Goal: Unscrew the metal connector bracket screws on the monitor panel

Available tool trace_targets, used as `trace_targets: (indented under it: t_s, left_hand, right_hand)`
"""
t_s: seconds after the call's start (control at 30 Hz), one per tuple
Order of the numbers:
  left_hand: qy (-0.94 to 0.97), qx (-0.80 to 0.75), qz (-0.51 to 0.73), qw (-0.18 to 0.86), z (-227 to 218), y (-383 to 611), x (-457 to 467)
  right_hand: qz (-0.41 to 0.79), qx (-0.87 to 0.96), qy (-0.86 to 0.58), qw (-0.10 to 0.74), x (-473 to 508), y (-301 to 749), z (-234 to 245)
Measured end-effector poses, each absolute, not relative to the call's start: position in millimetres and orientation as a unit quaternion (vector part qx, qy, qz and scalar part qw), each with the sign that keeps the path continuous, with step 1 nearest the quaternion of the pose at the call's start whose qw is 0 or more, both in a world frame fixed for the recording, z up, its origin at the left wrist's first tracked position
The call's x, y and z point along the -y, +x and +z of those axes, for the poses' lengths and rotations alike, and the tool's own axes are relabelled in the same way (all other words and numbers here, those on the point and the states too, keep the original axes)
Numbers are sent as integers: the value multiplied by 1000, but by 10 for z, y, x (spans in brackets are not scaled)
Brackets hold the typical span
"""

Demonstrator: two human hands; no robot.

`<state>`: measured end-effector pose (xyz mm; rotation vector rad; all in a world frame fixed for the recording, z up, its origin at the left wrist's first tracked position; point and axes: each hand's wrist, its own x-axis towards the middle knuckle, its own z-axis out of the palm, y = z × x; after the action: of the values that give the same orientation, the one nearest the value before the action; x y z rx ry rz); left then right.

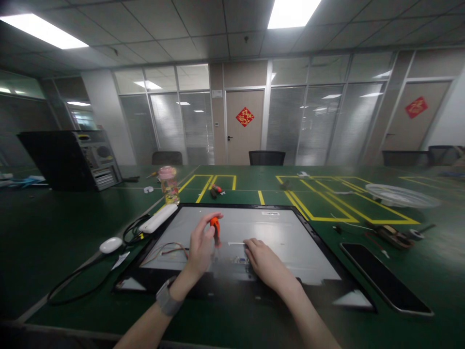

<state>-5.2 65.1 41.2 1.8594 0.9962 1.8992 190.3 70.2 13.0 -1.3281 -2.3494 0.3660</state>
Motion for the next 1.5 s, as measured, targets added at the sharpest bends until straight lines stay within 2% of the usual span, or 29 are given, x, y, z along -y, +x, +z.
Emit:
trace_targets:
  t_s: [0.1, 0.23, 0.3, 0.5, 0.6, 0.7, 0.77, 0.87, 1.13, 1.5]
  left_hand:
    - [652, -346, 650, 182, 393, -57, -662]
    - [698, -345, 627, 11, 426, -62, -648]
    - [713, -339, 613, -27, 443, -61, -633]
    - [696, -348, 628, -26, 435, -58, -622]
    - [623, -370, 688, 47, 454, -64, -652]
    - [509, -377, 739, 227, 490, -78, -714]
    - [454, -374, 736, 334, 494, -84, -763]
    - [433, -365, 712, 416, 451, -68, -816]
    - [449, -364, 674, 460, 341, 51, -824]
    - [489, -361, 672, 423, 291, 91, -801]
  right_hand:
    - [134, 843, -477, 210, -701, 1900, 135]
    - [132, 843, -475, 214, -723, 1898, 107]
    - [131, 845, -472, 214, -739, 1900, 86]
    - [127, 845, -474, 212, -747, 1907, 81]
    - [127, 844, -476, 211, -728, 1903, 110]
    - [130, 842, -480, 208, -714, 1896, 136]
    - [130, 842, -483, 204, -714, 1890, 144]
    - [126, 843, -482, 203, -720, 1883, 143]
    - [123, 847, -471, 213, -741, 1890, 95]
    - [121, 846, -470, 220, -764, 1905, 50]
